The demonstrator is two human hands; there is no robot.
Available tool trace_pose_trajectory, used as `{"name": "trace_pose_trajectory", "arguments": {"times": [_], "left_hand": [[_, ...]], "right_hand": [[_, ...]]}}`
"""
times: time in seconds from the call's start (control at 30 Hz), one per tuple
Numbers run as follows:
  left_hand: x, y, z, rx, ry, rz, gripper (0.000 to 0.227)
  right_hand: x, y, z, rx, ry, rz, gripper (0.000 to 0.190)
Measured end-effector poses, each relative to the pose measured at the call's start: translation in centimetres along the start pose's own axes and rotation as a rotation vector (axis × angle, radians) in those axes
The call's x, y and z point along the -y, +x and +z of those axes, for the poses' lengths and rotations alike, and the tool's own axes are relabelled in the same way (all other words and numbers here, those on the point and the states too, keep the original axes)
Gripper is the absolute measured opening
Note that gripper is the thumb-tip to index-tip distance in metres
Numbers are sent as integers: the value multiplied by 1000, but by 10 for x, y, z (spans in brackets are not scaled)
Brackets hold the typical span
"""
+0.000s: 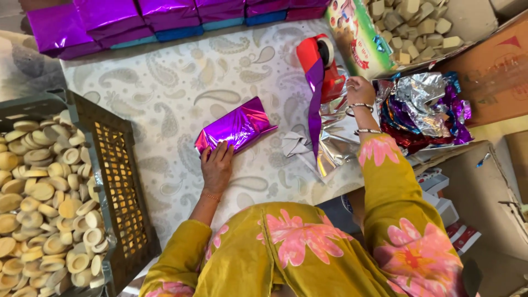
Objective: Wraps a small gift box with purple shiny paper and a red adhesive bow.
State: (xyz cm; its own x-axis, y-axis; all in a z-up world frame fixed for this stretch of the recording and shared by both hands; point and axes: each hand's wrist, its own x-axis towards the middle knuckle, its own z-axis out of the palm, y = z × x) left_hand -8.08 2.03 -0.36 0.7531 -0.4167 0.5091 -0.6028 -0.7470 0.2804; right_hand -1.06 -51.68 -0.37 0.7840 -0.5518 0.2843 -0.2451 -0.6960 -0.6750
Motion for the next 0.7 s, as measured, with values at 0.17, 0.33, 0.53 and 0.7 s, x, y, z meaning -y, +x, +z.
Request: {"name": "trace_pose_trajectory", "arguments": {"times": [0.17, 0.33, 0.53, 0.7], "left_hand": [[0, 2, -1, 9, 4, -10, 27], [-2, 5, -4, 35, 1, -37, 29], [-1, 4, -3, 30, -19, -43, 28], [-4, 5, -7, 27, -8, -42, 27]], "right_hand": [[17, 24, 10, 108, -198, 60, 21], [-17, 48, 29, 235, -282, 89, 22], [-61, 76, 46, 372, -68, 184, 24], [-56, 79, 42, 461, -15, 211, 21]]}}
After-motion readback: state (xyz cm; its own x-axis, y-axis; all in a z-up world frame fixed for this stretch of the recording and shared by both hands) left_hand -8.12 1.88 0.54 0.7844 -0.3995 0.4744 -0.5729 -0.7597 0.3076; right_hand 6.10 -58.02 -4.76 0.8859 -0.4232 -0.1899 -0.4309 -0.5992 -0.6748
